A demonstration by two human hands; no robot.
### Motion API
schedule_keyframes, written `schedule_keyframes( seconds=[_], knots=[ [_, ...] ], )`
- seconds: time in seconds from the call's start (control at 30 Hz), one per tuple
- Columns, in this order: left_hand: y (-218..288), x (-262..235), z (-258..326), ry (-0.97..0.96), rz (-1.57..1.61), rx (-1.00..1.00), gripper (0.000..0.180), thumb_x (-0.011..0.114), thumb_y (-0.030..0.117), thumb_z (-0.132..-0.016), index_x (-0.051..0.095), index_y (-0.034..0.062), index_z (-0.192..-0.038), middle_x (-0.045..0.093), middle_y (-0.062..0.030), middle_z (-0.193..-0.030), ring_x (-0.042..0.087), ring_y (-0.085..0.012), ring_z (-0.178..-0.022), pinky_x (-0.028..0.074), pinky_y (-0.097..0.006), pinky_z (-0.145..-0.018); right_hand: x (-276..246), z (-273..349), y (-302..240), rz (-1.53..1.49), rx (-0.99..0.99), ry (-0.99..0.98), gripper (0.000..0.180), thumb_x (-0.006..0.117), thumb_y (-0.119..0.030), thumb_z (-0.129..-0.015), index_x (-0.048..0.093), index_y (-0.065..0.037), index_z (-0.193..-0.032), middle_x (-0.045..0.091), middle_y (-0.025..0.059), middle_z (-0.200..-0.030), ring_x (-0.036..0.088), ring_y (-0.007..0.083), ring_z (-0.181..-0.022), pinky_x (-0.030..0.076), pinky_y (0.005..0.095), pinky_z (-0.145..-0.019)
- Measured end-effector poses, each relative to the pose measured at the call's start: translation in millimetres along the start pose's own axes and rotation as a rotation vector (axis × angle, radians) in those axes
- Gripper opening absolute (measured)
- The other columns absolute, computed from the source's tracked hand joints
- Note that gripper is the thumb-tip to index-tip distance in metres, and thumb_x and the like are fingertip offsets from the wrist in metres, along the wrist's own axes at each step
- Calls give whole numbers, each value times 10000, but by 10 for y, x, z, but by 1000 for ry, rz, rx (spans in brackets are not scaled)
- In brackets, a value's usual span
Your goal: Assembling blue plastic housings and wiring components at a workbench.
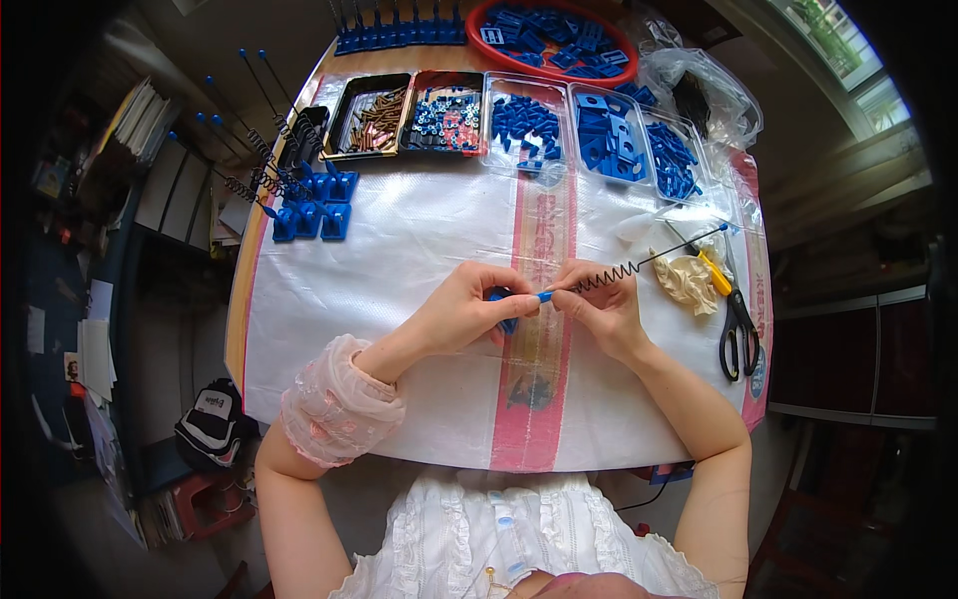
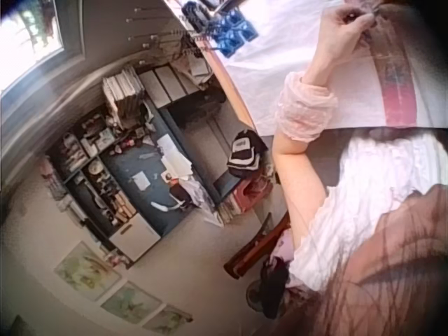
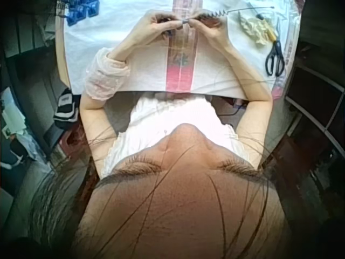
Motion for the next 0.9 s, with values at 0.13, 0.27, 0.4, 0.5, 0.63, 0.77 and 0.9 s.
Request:
schedule_keyframes(
  seconds=[0.13, 0.27, 0.4, 0.5, 0.63, 0.77, 0.9],
  knots=[
    [23, -4, -5, -27, -18, -6, 215, 693, 238, -967, 735, 28, -961, 667, 7, -818, 604, -45, -700, 512, -200, -514, 1, 3, 16, 13, -16, -9, 56, 717, 62, -891, 704, 19, -925, 666, 42, -877, 610, 98, -829, 462, 254, -706],
    [1, -27, -5, -38, -36, -21, 258, 681, 266, -967, 733, 13, -955, 669, -8, -831, 597, -54, -688, 506, -216, -503, 2, -1, 38, 11, -4, -25, 61, 716, 63, -895, 693, 19, -931, 669, 42, -894, 614, 91, -830, 470, 244, -696],
    [13, -21, -8, -41, -40, -25, 267, 672, 274, -971, 726, 16, -932, 661, -7, -824, 587, -51, -678, 489, -214, -495, -26, 4, 82, -9, 21, -28, 62, 710, 61, -900, 687, 22, -942, 672, 42, -912, 627, 88, -846, 486, 234, -703],
    [15, -22, -4, -50, -65, -20, 277, 658, 289, -978, 718, 23, -930, 656, -3, -825, 582, -50, -673, 491, -215, -497, -30, 4, 105, -28, 39, -17, 56, 707, 61, -900, 690, 22, -936, 675, 40, -911, 634, 88, -843, 495, 233, -706],
    [15, -15, -2, -69, -82, 11, 272, 644, 301, -985, 697, 36, -959, 645, 6, -821, 575, -53, -669, 493, -218, -499, -34, -2, 117, -39, 65, -2, 42, 707, 57, -898, 698, 18, -911, 680, 32, -889, 633, 82, -818, 495, 232, -688],
    [50, 6, 9, -70, -120, 41, 255, 630, 295, -987, 685, 46, -986, 636, 10, -815, 572, -56, -667, 497, -222, -500, -33, -1, 101, -47, 62, 2, 34, 714, 48, -896, 702, 17, -898, 680, 24, -862, 632, 75, -795, 491, 229, -675],
    [58, 4, 19, -77, -184, 31, 243, 628, 284, -981, 691, 50, -993, 626, 10, -807, 576, -58, -670, 501, -227, -499, -25, 4, 100, -55, 69, 21, 31, 720, 41, -894, 700, 18, -899, 678, 20, -850, 629, 72, -780, 489, 227, -670]
  ],
)
Point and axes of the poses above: each hand's wrist, its own z-axis away from the middle knuckle, its own x-axis out of the palm, y = z × x, the point moved 3 cm from there along -z, towards the middle knuckle
